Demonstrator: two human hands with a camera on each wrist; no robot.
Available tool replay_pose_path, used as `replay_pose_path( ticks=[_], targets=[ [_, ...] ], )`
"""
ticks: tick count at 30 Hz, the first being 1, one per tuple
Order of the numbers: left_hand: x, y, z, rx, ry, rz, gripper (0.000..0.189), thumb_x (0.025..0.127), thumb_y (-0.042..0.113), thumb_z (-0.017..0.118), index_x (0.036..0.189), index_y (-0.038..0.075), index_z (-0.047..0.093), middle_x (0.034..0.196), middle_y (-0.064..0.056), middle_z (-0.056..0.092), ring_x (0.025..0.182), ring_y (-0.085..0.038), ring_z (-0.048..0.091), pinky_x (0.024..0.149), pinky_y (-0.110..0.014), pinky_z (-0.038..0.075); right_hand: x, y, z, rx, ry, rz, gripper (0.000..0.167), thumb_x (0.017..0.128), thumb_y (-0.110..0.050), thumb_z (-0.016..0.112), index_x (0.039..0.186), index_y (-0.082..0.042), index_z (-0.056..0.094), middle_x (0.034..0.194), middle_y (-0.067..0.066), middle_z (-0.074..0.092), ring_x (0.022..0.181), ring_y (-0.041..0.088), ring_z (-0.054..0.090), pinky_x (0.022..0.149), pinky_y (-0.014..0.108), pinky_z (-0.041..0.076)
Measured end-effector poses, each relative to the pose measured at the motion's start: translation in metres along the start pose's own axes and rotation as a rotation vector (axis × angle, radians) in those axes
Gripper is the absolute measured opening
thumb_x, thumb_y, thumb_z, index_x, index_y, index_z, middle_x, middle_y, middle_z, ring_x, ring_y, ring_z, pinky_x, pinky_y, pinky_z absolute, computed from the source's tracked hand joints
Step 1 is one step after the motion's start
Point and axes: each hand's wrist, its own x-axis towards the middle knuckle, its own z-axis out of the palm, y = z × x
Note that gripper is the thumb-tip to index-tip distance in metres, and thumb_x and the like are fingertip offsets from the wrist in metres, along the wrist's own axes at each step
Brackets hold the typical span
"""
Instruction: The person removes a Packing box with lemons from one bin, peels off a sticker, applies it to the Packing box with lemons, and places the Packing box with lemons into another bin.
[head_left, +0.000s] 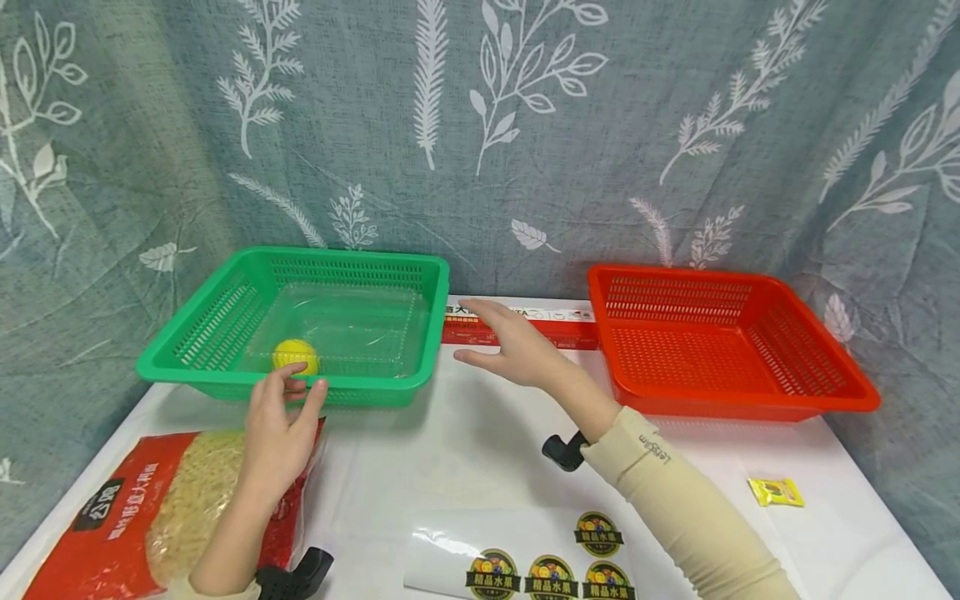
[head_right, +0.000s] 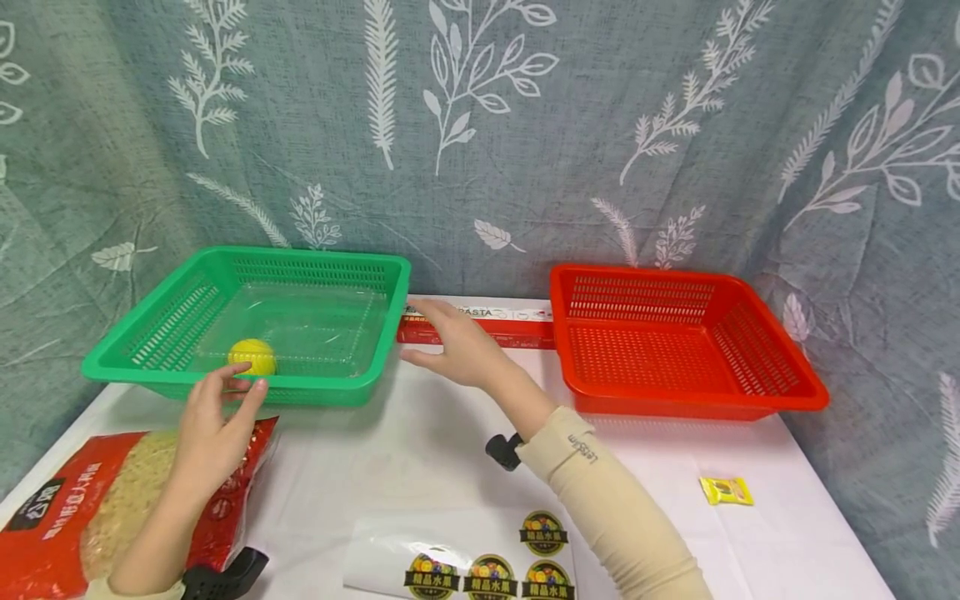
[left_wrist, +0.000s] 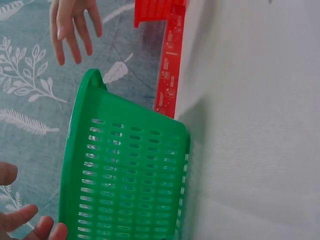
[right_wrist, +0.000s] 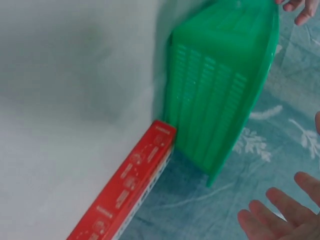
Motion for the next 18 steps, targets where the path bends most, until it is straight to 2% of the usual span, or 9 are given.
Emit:
replay_pose_path(
  ticks=[6,9,13,16,18],
  targets=[
    [-0.002,-0.003,0.001,-0.025,0.014,-0.105,0.045,0.095,0.024,0.046,0.126,-0.008,0.036,0.107,-0.021,0.047,0.105,-0.036,0.048,0.087,-0.044,0.037,0.016,-0.011,0.012,0.0,-0.02,-0.035,0.065,0.085,-0.036,0.062,0.139,-0.009,0.037,0.137,0.005,0.044,0.126,0.022,0.039,0.102,0.039,0.034],
    [-0.002,-0.005,0.002,-0.072,0.007,-0.193,0.05,0.095,0.029,0.045,0.129,-0.005,0.03,0.111,-0.018,0.047,0.109,-0.033,0.047,0.084,-0.037,0.038,0.022,-0.017,0.018,0.002,-0.042,-0.024,0.065,0.086,-0.036,0.061,0.139,-0.008,0.036,0.138,0.006,0.043,0.126,0.023,0.039,0.103,0.036,0.033],
    [0.001,-0.013,0.004,-0.231,-0.019,-0.302,0.059,0.094,0.036,0.046,0.133,0.0,0.019,0.114,-0.015,0.041,0.104,-0.026,0.049,0.075,-0.021,0.047,0.03,-0.025,0.024,0.009,-0.041,-0.017,0.064,0.086,-0.035,0.061,0.139,-0.007,0.037,0.136,0.007,0.045,0.122,0.023,0.043,0.101,0.035,0.036],
    [0.003,-0.019,0.008,-0.4,-0.041,-0.369,0.066,0.092,0.037,0.049,0.133,0.002,0.011,0.116,-0.013,0.036,0.096,-0.017,0.052,0.069,-0.021,0.052,0.035,-0.03,0.029,0.037,-0.041,-0.026,0.062,0.087,-0.033,0.062,0.138,-0.005,0.039,0.135,0.008,0.046,0.116,0.024,0.05,0.095,0.032,0.041],
    [0.003,-0.021,0.01,-0.489,-0.063,-0.417,0.069,0.092,0.037,0.05,0.134,0.004,0.006,0.122,-0.013,0.033,0.092,-0.009,0.053,0.072,-0.023,0.053,0.038,-0.034,0.032,0.058,-0.05,-0.03,0.062,0.087,-0.032,0.062,0.137,-0.005,0.039,0.136,0.008,0.045,0.113,0.024,0.052,0.093,0.03,0.043]
  ],
)
